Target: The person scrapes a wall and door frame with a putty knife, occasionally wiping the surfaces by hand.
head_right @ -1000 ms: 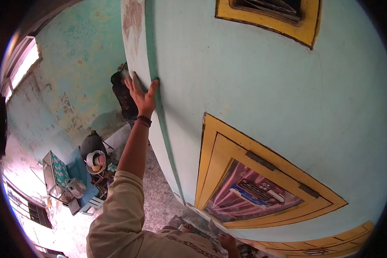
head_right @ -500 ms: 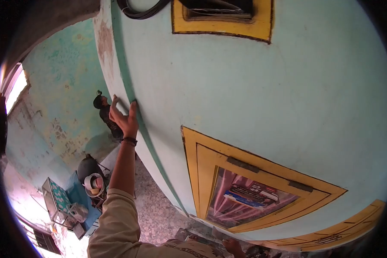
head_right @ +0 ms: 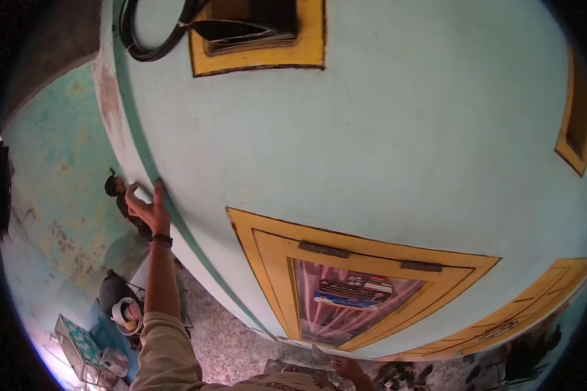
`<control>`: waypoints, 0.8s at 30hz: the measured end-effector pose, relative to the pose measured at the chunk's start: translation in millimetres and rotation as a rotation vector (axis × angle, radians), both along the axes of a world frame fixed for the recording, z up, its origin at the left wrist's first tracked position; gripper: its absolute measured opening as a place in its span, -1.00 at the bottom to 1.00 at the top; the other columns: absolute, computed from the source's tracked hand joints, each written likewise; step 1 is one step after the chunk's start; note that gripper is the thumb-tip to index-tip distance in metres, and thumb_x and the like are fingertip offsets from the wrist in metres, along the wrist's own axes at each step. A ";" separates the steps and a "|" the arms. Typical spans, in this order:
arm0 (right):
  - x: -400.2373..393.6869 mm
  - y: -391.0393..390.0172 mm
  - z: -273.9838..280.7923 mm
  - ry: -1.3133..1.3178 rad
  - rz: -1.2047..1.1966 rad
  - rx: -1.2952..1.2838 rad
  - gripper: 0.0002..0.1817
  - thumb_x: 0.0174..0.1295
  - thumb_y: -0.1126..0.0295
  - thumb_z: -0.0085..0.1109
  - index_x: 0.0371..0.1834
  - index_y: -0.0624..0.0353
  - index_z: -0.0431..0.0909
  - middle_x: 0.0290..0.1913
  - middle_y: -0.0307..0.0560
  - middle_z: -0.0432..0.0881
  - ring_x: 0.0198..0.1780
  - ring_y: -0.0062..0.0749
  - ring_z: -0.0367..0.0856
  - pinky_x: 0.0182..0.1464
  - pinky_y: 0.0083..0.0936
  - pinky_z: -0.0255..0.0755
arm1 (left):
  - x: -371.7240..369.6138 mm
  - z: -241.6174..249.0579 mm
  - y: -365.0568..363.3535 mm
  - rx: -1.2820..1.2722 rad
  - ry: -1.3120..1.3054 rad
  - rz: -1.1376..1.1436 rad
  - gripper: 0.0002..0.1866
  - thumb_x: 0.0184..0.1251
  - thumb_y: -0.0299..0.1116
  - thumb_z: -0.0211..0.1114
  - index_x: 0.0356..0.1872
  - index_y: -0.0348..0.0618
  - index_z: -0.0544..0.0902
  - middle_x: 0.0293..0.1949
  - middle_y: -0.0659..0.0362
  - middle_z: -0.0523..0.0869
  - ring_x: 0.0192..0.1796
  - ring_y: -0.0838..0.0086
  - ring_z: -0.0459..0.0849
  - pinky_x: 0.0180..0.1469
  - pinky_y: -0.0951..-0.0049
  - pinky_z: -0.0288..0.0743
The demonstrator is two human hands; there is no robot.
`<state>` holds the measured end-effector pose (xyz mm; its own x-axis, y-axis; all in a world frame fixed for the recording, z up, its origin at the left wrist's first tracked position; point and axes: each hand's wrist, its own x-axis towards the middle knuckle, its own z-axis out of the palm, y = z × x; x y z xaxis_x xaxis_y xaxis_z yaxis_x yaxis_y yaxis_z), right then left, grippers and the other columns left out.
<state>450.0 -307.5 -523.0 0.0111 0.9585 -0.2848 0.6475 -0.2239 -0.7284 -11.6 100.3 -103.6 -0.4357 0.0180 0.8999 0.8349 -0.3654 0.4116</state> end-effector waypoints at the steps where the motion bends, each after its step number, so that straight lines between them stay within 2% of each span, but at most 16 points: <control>1: -2.1 0.6 3.3 0.005 -0.002 0.010 -0.52 0.22 0.00 0.24 -0.07 0.22 0.69 -0.11 0.19 0.72 0.01 0.05 0.67 0.08 -0.18 0.52 | 1.0 -0.3 -0.9 -0.034 -0.037 -0.003 -0.25 0.11 -0.01 0.50 0.19 -0.28 0.41 0.17 0.03 0.47 0.29 0.13 0.34 0.36 0.16 0.00; 3: -9.8 1.8 31.2 -0.021 -0.015 0.062 -0.52 0.21 -0.01 0.25 -0.08 0.22 0.69 -0.12 0.17 0.72 0.00 0.03 0.68 0.07 -0.20 0.52 | 5.8 8.4 -5.9 0.040 0.036 -0.039 -0.20 0.20 0.04 0.43 0.30 -0.28 0.36 0.31 0.00 0.40 0.41 0.13 0.25 0.40 0.14 -0.04; 5: -10.6 -4.7 38.2 -0.027 -0.031 0.072 -0.52 0.21 -0.01 0.25 -0.09 0.22 0.69 -0.13 0.16 0.73 -0.01 0.01 0.69 0.07 -0.20 0.53 | 7.4 12.4 -5.8 0.028 0.045 -0.173 -0.21 0.25 0.06 0.38 0.34 -0.27 0.34 0.32 0.00 0.42 0.41 0.14 0.28 0.41 0.14 -0.05; 7: -9.9 -6.2 39.3 -0.008 -0.055 0.048 -0.52 0.21 -0.02 0.25 -0.10 0.21 0.69 -0.14 0.15 0.73 -0.02 0.00 0.69 0.06 -0.20 0.54 | 7.0 14.0 -9.9 0.001 0.083 -0.076 -0.25 0.27 0.06 0.36 0.31 -0.26 0.36 0.29 0.00 0.45 0.39 0.14 0.31 0.40 0.14 -0.03; 8: -12.8 -6.0 57.3 0.081 -0.075 0.090 -0.57 0.22 0.07 0.25 -0.14 0.27 0.68 -0.12 0.25 0.69 0.03 0.10 0.64 0.06 -0.16 0.50 | 6.7 13.3 -10.7 -0.014 0.103 -0.028 -0.27 0.29 0.05 0.35 0.30 -0.26 0.37 0.28 0.00 0.47 0.38 0.14 0.33 0.40 0.14 -0.02; 11: -8.2 -12.5 44.7 0.030 -0.159 0.011 -0.58 0.23 0.06 0.24 -0.16 0.25 0.69 -0.17 0.22 0.71 -0.03 0.05 0.68 0.02 -0.18 0.52 | 5.8 8.1 -8.7 -0.089 0.054 0.044 -0.32 0.30 0.03 0.34 0.25 -0.26 0.40 0.27 0.00 0.50 0.39 0.13 0.36 0.38 0.15 0.02; 12: -6.1 -18.0 43.4 0.058 -0.191 0.026 -0.58 0.26 0.03 0.21 -0.17 0.22 0.69 -0.20 0.19 0.72 -0.08 0.03 0.71 -0.01 -0.19 0.53 | 11.6 5.4 -9.5 -0.134 -0.015 0.087 -0.41 0.35 -0.02 0.31 0.19 -0.27 0.44 0.28 -0.04 0.49 0.40 0.10 0.34 0.37 0.10 0.05; 15: -2.2 -26.7 58.0 0.068 -0.228 -0.030 -0.57 0.28 0.01 0.17 -0.18 0.21 0.70 -0.19 0.19 0.72 -0.08 0.04 0.71 -0.02 -0.18 0.54 | 50.1 9.0 -15.8 0.097 0.112 0.083 -0.46 0.40 -0.11 0.27 0.23 -0.27 0.45 0.29 -0.01 0.48 0.43 0.10 0.30 0.38 0.05 0.05; 16: -1.2 -30.2 56.6 0.050 -0.232 -0.014 -0.57 0.29 0.00 0.16 -0.18 0.20 0.70 -0.18 0.18 0.72 -0.07 0.05 0.70 -0.01 -0.17 0.53 | 78.6 18.2 -28.8 0.096 0.144 -0.047 -0.49 0.46 -0.19 0.17 0.31 -0.28 0.40 0.39 -0.07 0.37 0.50 0.02 0.18 0.46 -0.03 -0.04; 17: 0.6 -35.9 51.7 0.031 -0.234 0.002 -0.56 0.29 -0.01 0.16 -0.18 0.19 0.70 -0.17 0.18 0.72 -0.07 0.06 0.70 -0.01 -0.16 0.53 | 102.9 25.2 -42.1 -0.012 0.192 -0.113 -0.40 0.52 -0.11 0.01 0.44 -0.26 0.26 0.51 -0.11 0.16 0.57 0.00 -0.01 0.53 -0.04 -0.24; 19: 6.7 -47.0 39.6 -0.003 -0.239 0.009 -0.55 0.30 -0.02 0.15 -0.16 0.18 0.70 -0.16 0.18 0.72 -0.06 0.09 0.69 0.01 -0.14 0.53 | 142.1 45.3 -57.3 -0.007 0.277 -0.294 -0.30 0.55 0.02 -0.14 0.53 -0.23 0.09 0.57 -0.09 -0.02 0.61 0.04 -0.17 0.55 -0.03 -0.35; 21: 10.4 -52.6 21.3 -0.026 -0.250 -0.002 -0.54 0.30 -0.04 0.14 -0.14 0.16 0.70 -0.15 0.18 0.72 -0.05 0.11 0.68 0.03 -0.12 0.53 | 169.2 67.1 -66.6 -0.024 0.263 -0.279 -0.25 0.54 0.09 -0.23 0.55 -0.21 0.01 0.58 -0.10 -0.08 0.62 0.03 -0.21 0.55 -0.03 -0.43; 22: 13.4 -56.1 8.9 -0.009 -0.259 0.007 -0.52 0.30 -0.07 0.13 -0.09 0.14 0.69 -0.09 0.19 0.70 0.00 0.16 0.65 0.08 -0.07 0.50 | 181.1 79.6 -75.6 -0.016 0.285 -0.335 -0.25 0.54 0.08 -0.18 0.55 -0.22 0.00 0.58 -0.13 -0.09 0.62 0.01 -0.22 0.54 -0.06 -0.44; 24: 14.1 -59.1 14.4 -0.028 -0.266 -0.071 -0.50 0.29 -0.09 0.15 -0.06 0.15 0.69 -0.16 0.13 0.73 -0.11 0.03 0.69 -0.02 -0.16 0.55 | 208.2 108.3 -91.0 0.034 0.414 -0.317 -0.22 0.53 0.09 -0.13 0.54 -0.28 0.01 0.57 -0.18 -0.07 0.61 -0.05 -0.20 0.54 -0.09 -0.44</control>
<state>464.1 -366.5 -508.6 0.2686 0.8983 -0.3477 0.5784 -0.4390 -0.6876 196.6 9.2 4.7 -0.0209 0.0588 0.9980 0.7717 -0.6338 0.0535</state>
